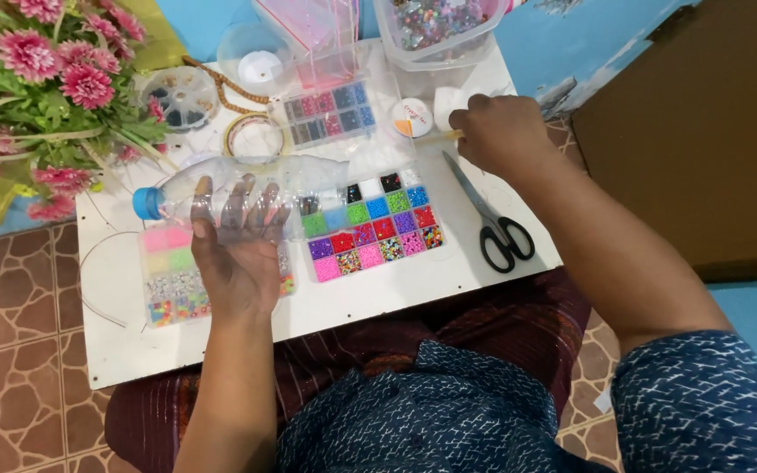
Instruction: The person is preparing a plastic bottle for a handicraft project by cleaning it with a tissue and then cutting it using a utility knife and scissors.
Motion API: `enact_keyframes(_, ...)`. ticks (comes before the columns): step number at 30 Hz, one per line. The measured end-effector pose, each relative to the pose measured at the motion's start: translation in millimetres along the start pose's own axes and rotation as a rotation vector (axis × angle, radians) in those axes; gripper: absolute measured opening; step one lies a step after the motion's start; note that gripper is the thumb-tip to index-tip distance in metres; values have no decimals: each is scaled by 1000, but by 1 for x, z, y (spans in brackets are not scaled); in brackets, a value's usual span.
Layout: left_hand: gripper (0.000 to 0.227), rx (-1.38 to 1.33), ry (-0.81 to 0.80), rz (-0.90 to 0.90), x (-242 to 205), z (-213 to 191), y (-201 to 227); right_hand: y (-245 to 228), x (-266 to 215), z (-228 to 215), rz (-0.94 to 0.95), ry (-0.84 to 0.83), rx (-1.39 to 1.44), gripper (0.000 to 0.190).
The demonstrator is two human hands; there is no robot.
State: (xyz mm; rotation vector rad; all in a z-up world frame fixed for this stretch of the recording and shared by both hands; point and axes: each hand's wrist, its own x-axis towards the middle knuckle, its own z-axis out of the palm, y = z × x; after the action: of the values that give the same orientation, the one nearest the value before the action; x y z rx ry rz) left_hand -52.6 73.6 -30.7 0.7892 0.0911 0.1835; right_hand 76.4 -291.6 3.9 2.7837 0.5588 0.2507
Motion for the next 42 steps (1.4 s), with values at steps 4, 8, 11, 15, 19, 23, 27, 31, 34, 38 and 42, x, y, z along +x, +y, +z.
enact_keyframes(4, 95, -140, 106, -60, 0, 8, 5, 11, 1, -1, -79, -46, -100, 22)
enact_keyframes(8, 94, -150, 88, -61, 4, 4, 2, 7, -4, -56, 19, -223, 39, 26)
enact_keyframes(11, 91, -155, 76, -57, 5, 2, 2, 3, -13, -115, 167, -407, 110, 29)
enact_keyframes(15, 96, -155, 81, -56, 9, 5, 5, 13, -34, -145, 392, -315, 630, 26)
enact_keyframes(19, 84, -148, -1, -43, 16, 0, 0, 1, -48, -91, 123, -160, 1482, 18)
enact_keyframes(23, 87, -14, -213, 74, 27, 2, -5, -41, -43, -43, -93, -60, 1938, 24)
enact_keyframes(27, 87, -91, -172, 4, 35, 15, -5, -67, -33, -9, 55, -152, 2241, 48)
enact_keyframes(31, 100, -84, -107, -22, 39, 37, 0, -90, -27, -38, -44, -57, 2299, 35)
enact_keyframes(34, 105, -28, -115, -37, 42, 41, -2, -99, -20, -38, -225, 28, 2328, 25)
enact_keyframes(38, 99, -79, -107, -4, 46, 38, -13, -109, -21, -42, -123, 83, 2234, 22)
enact_keyframes(42, 98, 16, -133, 58, 45, 33, -28, -117, -19, -46, -77, 261, 2187, 19)
